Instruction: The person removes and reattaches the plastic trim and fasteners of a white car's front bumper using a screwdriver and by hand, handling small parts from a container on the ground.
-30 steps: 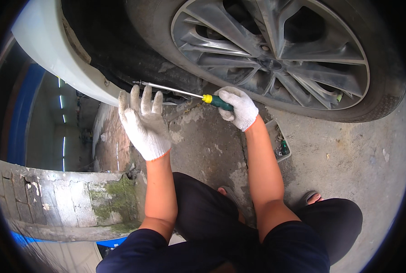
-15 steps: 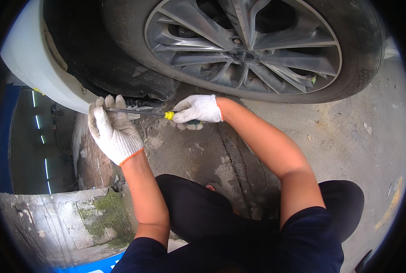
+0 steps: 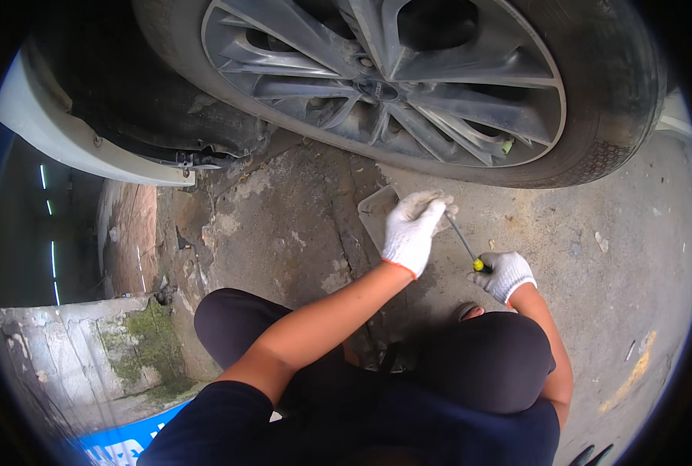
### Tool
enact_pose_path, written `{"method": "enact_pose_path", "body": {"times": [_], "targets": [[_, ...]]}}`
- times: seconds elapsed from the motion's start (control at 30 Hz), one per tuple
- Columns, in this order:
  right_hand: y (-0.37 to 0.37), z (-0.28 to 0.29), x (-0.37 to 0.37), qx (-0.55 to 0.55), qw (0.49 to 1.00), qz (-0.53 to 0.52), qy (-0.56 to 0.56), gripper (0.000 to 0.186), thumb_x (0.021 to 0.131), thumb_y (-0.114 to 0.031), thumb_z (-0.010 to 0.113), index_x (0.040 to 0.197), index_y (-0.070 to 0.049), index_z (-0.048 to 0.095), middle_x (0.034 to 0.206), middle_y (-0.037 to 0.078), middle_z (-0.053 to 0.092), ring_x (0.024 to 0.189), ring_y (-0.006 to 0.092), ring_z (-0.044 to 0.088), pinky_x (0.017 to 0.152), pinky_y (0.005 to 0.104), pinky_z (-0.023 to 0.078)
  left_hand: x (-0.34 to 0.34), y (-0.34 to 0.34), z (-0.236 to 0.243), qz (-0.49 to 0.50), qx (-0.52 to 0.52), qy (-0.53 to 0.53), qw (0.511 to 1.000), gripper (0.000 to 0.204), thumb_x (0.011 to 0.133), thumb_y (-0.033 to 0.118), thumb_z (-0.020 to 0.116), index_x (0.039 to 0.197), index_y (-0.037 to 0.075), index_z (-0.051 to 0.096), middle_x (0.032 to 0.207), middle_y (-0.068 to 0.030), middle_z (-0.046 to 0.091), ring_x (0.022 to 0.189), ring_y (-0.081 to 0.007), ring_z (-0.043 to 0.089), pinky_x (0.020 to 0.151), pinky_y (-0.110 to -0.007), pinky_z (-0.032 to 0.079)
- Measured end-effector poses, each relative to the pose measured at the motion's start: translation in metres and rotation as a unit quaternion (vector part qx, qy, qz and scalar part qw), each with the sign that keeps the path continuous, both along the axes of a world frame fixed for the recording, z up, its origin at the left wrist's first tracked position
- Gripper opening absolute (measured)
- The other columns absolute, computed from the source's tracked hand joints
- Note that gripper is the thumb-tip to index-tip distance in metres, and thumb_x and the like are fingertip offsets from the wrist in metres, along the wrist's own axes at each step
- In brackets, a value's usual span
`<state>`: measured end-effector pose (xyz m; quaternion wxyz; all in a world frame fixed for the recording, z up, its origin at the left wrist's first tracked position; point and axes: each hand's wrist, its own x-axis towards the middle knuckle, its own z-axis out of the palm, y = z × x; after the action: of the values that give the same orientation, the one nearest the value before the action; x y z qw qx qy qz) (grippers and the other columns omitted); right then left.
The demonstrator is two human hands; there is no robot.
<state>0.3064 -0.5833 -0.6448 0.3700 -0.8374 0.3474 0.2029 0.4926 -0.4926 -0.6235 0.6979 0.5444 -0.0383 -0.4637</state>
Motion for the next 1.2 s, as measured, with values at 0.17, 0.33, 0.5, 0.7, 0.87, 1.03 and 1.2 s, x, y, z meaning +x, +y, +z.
{"method": "enact_pose_path", "body": {"times": [0.17,0.33,0.5,0.7,0.87,1.03,1.2], "targets": [[0.021,-0.075,-0.048,-0.066,0.992,-0.075,0.076,0.041,0.079,-0.047,0.072,0.1,-0.013,0.07,0.088,0.016,0.071,0.087,0.0369,0.067,0.077,0.0447,0.053,-0.065,-0.036,-0.117,0.052,0.007,0.062,0.997,0.025,0.094,0.001,0.06,0.119,0.0,0.054,0.105,-0.0135,0.067,0.087,-0.0202,0.068,0.076,-0.031,0.057],[0.013,-0.092,-0.056,-0.076,0.982,-0.05,0.164,0.038,0.082,-0.045,0.069,0.108,-0.017,0.069,0.098,0.014,0.072,0.093,0.0341,0.068,0.08,0.0455,0.053,-0.081,-0.049,-0.161,0.166,0.063,0.108,0.978,0.032,0.092,-0.003,0.06,0.121,0.002,0.047,0.104,-0.0141,0.066,0.084,-0.0217,0.068,0.071,-0.034,0.059],[0.03,-0.109,-0.027,-0.106,0.984,-0.024,0.141,0.034,0.086,-0.039,0.065,0.107,-0.013,0.065,0.1,0.016,0.07,0.094,0.0345,0.069,0.078,0.0461,0.054,-0.049,-0.017,-0.24,0.205,0.117,-0.028,0.971,0.036,0.09,-0.003,0.062,0.121,0.006,0.046,0.106,-0.012,0.063,0.08,-0.0195,0.066,0.071,-0.036,0.059],[0.04,-0.119,-0.022,-0.189,0.975,-0.038,0.113,0.019,0.093,-0.022,0.052,0.101,-0.014,0.067,0.102,0.013,0.067,0.092,0.0322,0.069,0.076,0.0432,0.056,-0.043,-0.024,-0.236,0.208,0.207,-0.123,0.948,0.031,0.088,-0.002,0.067,0.114,0.003,0.051,0.102,-0.0103,0.065,0.078,-0.0172,0.064,0.062,-0.029,0.056],[0.043,-0.118,-0.024,-0.183,0.976,-0.036,0.114,0.018,0.093,-0.02,0.051,0.101,-0.014,0.066,0.101,0.014,0.066,0.094,0.0318,0.068,0.076,0.0432,0.056,-0.053,-0.015,-0.226,0.136,0.191,-0.139,0.962,0.032,0.091,0.0,0.062,0.12,0.001,0.049,0.102,-0.0108,0.065,0.077,-0.0154,0.063,0.058,-0.027,0.053],[0.044,-0.109,-0.018,-0.175,0.978,-0.05,0.103,0.018,0.092,-0.02,0.053,0.105,-0.014,0.064,0.104,0.014,0.066,0.094,0.0323,0.068,0.077,0.0437,0.056,-0.058,-0.014,-0.228,0.062,0.201,-0.216,0.953,0.037,0.091,0.004,0.061,0.126,0.0,0.047,0.107,-0.0104,0.065,0.085,-0.0173,0.064,0.068,-0.029,0.055],[0.046,-0.102,-0.02,-0.184,0.976,-0.075,0.085,0.03,0.086,-0.034,0.065,0.106,-0.012,0.063,0.103,0.014,0.065,0.095,0.0327,0.067,0.076,0.0443,0.055,-0.078,-0.005,-0.176,-0.023,0.26,-0.383,0.886,0.043,0.09,0.01,0.063,0.129,0.0,0.048,0.113,-0.014,0.066,0.096,-0.0238,0.066,0.087,-0.033,0.054]]}}
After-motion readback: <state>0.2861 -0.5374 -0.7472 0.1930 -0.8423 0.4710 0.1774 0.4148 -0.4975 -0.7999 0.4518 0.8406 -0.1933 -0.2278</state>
